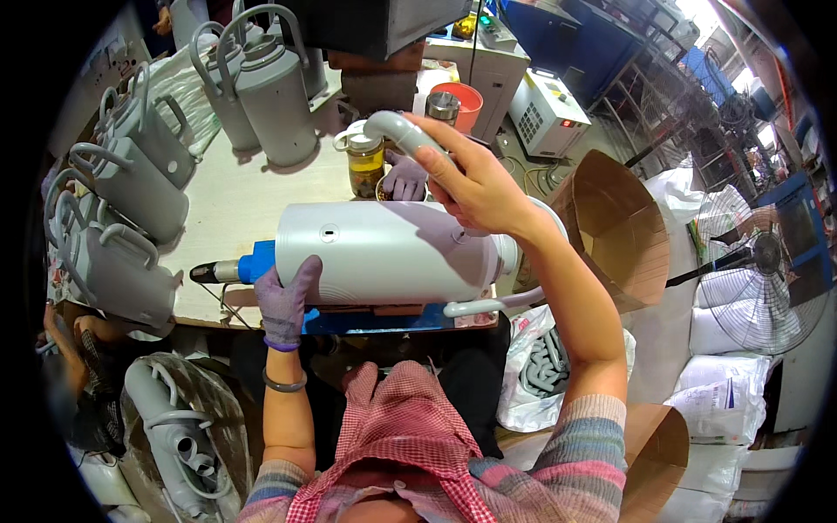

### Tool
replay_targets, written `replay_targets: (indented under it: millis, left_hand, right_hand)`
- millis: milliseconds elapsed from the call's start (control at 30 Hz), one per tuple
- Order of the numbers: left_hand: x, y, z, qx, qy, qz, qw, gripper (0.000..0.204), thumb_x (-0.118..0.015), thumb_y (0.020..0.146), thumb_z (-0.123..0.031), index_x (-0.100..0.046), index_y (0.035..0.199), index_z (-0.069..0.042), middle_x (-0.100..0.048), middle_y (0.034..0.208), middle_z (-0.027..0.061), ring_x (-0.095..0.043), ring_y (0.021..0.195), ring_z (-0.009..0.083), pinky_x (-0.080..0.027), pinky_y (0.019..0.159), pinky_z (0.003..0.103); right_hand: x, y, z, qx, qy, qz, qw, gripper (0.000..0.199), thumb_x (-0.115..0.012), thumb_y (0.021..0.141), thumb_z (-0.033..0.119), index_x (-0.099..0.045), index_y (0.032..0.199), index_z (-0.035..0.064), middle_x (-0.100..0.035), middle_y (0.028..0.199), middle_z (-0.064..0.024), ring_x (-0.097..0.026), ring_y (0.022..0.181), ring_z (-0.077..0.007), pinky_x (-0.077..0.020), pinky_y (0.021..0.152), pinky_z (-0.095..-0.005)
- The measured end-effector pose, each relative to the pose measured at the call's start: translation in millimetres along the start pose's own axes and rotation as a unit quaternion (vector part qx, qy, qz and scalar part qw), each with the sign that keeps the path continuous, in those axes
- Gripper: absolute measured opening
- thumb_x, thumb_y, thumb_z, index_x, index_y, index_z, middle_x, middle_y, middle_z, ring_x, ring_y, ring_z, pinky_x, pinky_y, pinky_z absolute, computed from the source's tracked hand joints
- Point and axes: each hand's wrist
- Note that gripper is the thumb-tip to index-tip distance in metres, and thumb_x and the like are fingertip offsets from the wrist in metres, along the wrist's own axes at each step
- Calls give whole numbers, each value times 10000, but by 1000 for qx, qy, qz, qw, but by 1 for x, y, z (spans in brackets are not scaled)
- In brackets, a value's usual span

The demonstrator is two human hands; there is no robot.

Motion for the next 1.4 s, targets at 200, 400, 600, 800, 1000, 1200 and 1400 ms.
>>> replay_targets:
  millis: [200, 400, 600, 800, 1000, 1200, 1400]
  left_hand:
    - [1, 2, 4, 12, -14, 3, 1000, 420, -804, 843, -329, -710, 1033, 34, -729, 922, 79, -642, 841, 127, -516, 796, 292]
    - [2, 8, 4, 21, -5, 12, 1000, 414, -810, 838, -308, -706, 1034, 41, -730, 929, 75, -637, 834, 121, -514, 791, 287]
    - [5, 8, 4, 47, 4, 12, 999, 360, -823, 825, -241, -710, 1026, 35, -727, 918, 75, -632, 817, 119, -514, 771, 280]
    - [2, 6, 4, 40, -25, 10, 999, 338, -810, 834, -225, -710, 1030, 32, -728, 917, 64, -636, 804, 118, -517, 760, 286]
    - [3, 7, -2, -2, 14, 12, 1000, 351, -812, 835, -247, -710, 1024, 29, -731, 909, 63, -635, 797, 119, -518, 760, 288]
    - [0, 9, 1, 19, -32, 7, 999, 387, -819, 829, -297, -714, 980, 43, -724, 883, 62, -628, 803, 116, -509, 761, 279]
    - [1, 8, 6, 27, -42, 16, 999, 363, -812, 836, -265, -713, 1009, 38, -737, 898, 70, -635, 815, 103, -519, 769, 278]
  right_hand:
    - [-5, 13, 2, -71, 13, 85, 994, 507, -456, 1051, 349, -407, 1493, 105, -398, 638, 51, -362, 500, -26, -262, 429, -180]
    - [-8, 22, 9, -122, 19, 169, 978, 535, -468, 1037, 400, -424, 1496, 129, -399, 630, 46, -380, 524, -31, -285, 442, -187]
    - [-11, 35, 3, -176, -20, 177, 968, 524, -483, 1040, 361, -411, 1504, 130, -437, 669, 43, -391, 544, -29, -317, 461, -193]
    - [-12, 33, -6, -152, -27, 177, 972, 531, -488, 1039, 342, -394, 1511, 117, -453, 678, 47, -405, 538, -24, -322, 460, -191]
    - [-10, 26, 7, -156, -12, 152, 976, 504, -501, 1034, 341, -421, 1496, 156, -442, 628, 31, -401, 516, -43, -340, 437, -212]
    - [-5, 25, 20, -114, 6, 121, 986, 507, -495, 1039, 343, -425, 1486, 115, -420, 608, 46, -368, 487, -24, -275, 425, -184]
    - [-14, 28, 0, -124, 2, 128, 984, 517, -487, 1043, 319, -402, 1501, 95, -384, 611, 54, -333, 483, -20, -261, 426, -179]
Point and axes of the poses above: each hand's wrist, its own y-axis towards the middle knuckle, its own x-axis out of the back of the hand, z = x × y
